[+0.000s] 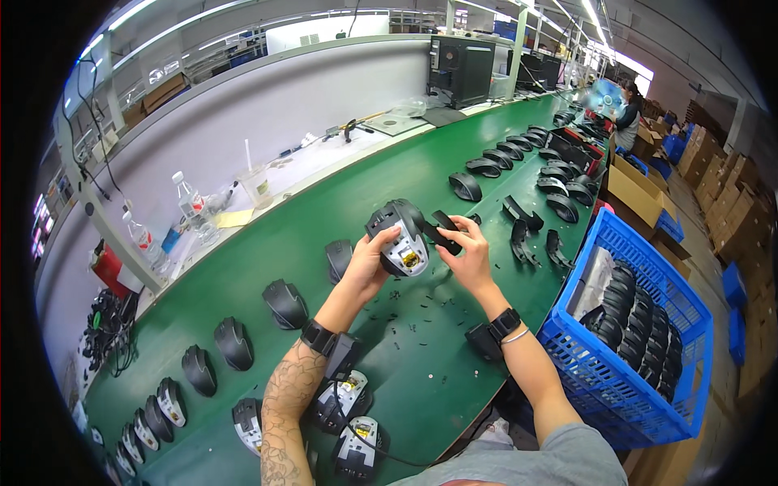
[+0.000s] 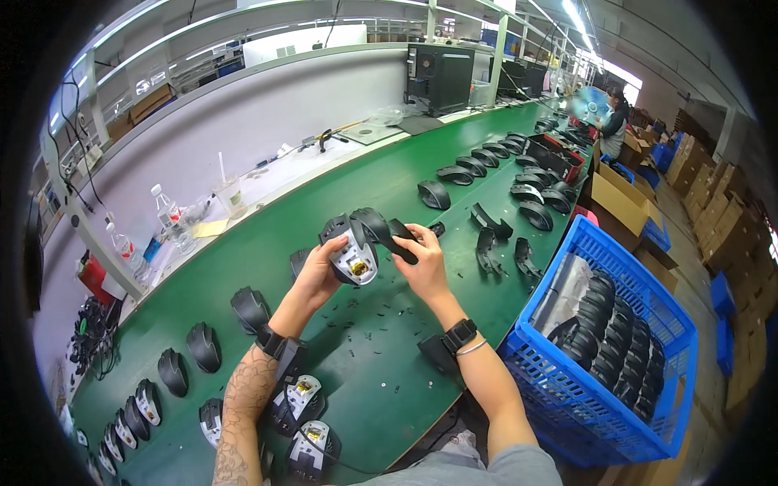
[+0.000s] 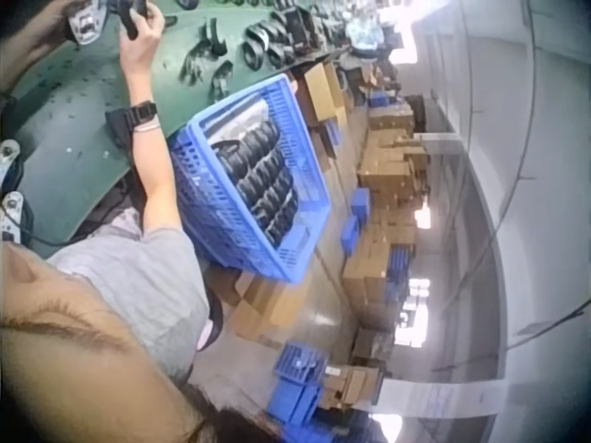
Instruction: The person assembles computer mice on a green workbench. They pick up mouse bodies and top shells, fit them together, and place the completed units in a line. The person also retrieves parts from a blue crate and handles loose screws on the table.
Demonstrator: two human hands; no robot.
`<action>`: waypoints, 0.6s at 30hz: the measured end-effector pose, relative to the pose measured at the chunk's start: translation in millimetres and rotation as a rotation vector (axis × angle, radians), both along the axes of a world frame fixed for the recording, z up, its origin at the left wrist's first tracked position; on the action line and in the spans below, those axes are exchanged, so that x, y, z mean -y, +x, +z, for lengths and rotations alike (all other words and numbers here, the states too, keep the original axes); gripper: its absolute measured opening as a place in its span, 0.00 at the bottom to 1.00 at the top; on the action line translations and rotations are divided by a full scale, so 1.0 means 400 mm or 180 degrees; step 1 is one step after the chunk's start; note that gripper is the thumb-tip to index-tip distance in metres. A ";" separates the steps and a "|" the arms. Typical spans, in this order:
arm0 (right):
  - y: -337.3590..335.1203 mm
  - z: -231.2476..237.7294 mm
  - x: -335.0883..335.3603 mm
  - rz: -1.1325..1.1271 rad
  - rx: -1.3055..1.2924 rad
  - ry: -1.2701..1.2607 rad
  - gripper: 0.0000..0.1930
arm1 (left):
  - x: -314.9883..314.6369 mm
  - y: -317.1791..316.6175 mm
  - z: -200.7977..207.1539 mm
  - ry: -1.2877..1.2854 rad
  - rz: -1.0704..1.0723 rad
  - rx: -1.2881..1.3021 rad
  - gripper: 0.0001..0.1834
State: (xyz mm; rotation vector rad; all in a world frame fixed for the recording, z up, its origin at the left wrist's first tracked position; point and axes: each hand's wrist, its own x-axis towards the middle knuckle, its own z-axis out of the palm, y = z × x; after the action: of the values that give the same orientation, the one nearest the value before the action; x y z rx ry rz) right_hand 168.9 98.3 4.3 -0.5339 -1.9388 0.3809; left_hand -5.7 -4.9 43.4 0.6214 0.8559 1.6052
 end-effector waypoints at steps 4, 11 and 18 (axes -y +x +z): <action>-0.007 0.002 0.011 -0.0134 -0.0195 -0.0195 0.20 | -0.001 -0.002 0.004 -0.0036 -0.0015 0.0016 0.15; -0.029 0.041 0.081 0.0539 -0.0705 -0.1126 0.29 | -0.003 -0.003 -0.007 -0.0011 0.0278 -0.0029 0.15; -0.050 0.011 0.085 0.0428 -0.0840 -0.0473 0.31 | 0.006 -0.009 0.014 0.0103 0.0286 0.0347 0.16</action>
State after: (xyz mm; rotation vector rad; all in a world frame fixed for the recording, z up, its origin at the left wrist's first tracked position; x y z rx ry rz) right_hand 148.8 64.4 8.6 -0.4259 -1.7036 0.6526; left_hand -9.4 -7.1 49.0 0.5191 0.7879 1.7208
